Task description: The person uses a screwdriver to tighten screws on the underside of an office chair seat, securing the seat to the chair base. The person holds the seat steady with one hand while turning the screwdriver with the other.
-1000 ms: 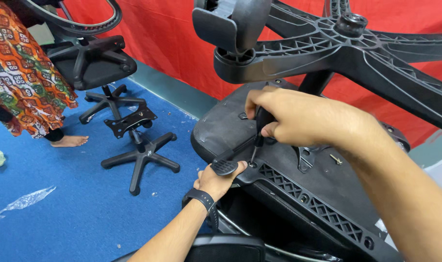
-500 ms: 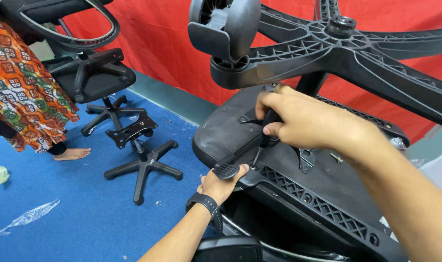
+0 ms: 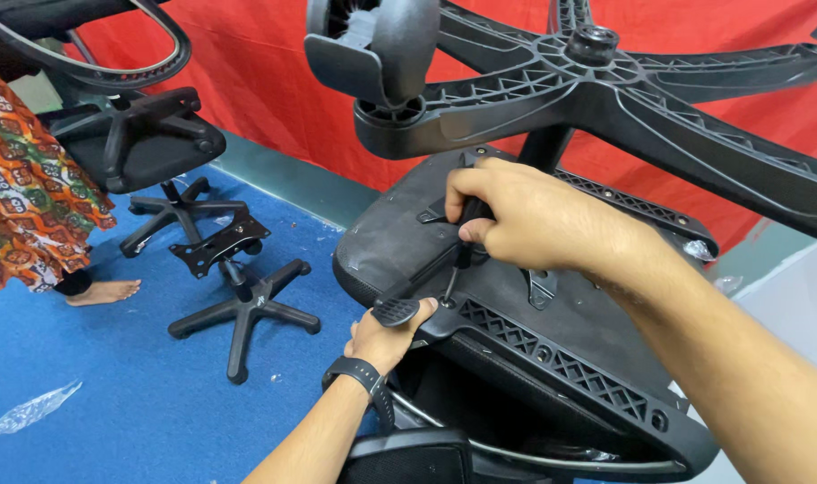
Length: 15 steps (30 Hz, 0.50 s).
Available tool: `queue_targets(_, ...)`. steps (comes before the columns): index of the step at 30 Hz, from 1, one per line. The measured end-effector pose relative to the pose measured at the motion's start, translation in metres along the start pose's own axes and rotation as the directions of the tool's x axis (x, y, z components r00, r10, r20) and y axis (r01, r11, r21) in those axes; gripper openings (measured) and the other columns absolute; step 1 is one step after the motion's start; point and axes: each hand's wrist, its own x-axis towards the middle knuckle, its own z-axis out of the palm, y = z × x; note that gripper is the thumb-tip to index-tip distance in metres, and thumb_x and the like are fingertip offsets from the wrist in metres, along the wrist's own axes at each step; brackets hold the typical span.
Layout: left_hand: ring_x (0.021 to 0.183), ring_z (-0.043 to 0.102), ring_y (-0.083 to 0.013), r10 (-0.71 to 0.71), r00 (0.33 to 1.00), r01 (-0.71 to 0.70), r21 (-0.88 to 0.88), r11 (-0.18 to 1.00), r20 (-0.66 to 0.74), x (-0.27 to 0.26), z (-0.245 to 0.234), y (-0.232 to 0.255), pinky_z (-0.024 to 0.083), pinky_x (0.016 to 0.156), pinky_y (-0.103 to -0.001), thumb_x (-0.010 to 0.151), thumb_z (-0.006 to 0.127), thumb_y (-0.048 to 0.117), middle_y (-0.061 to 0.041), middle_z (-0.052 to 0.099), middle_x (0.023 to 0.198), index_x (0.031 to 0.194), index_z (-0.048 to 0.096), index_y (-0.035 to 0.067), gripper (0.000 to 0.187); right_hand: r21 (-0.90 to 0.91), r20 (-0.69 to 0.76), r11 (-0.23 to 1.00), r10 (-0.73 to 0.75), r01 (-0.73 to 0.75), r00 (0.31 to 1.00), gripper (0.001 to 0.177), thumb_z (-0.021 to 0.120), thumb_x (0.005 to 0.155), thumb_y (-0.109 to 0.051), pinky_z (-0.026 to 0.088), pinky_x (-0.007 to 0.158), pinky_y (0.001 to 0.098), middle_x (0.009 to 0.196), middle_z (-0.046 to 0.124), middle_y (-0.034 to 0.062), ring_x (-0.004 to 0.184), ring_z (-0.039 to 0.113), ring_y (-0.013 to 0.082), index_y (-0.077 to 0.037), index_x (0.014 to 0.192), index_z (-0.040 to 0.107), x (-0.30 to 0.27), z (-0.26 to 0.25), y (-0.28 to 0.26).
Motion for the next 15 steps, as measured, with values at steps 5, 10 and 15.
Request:
queue_targets(5,0.127,0.062,-0.0319,-0.045,0.999,0.044,-0.052,0.998,-0.006,-0.004,-0.003,0.004,0.042,0.11,-0.042,0.068,0.066,0.069,-0.012,0.07,0.133,0.125,0.075,0.018,0.077,-0.206,-0.044,0.937,0.278,-0.281,0.96,0.048,0.071,0.092,-0.036,0.056,0.077,0.048,0.107,0.066,0.0227,0.093,0.069,0.0424,0.0,0.119,0.054,-0.001,0.008,-0.005)
queue_targets(10,0.128,0.062,-0.0315,-0.037,0.999,0.034,-0.103,0.994,-0.034,-0.002,0.001,0.001,0.043,0.109,-0.041,0.067,0.071,0.065,-0.013,0.07,0.134,0.126,0.074,0.015,0.077,-0.326,-0.009,0.848,0.438,-0.417,0.899,0.043,0.063,0.099,-0.043,0.055,0.076,0.0516,0.096,0.072,0.0215,0.092,0.071,0.0418,-0.001,0.109,0.058,0.007,0.01,-0.005)
queue_targets(15,0.126,0.065,-0.0289,0.031,0.998,-0.041,-0.2,0.979,-0.049,0.01,0.008,-0.004,0.046,0.107,-0.039,0.068,0.075,0.057,-0.015,0.07,0.133,0.127,0.071,0.008,0.076,0.085,-0.034,0.983,-0.16,0.162,0.987,0.029,0.068,0.082,-0.025,0.056,0.071,0.0485,0.095,0.068,0.0208,0.093,0.069,0.0387,-0.003,0.101,0.066,0.004,-0.002,0.007)
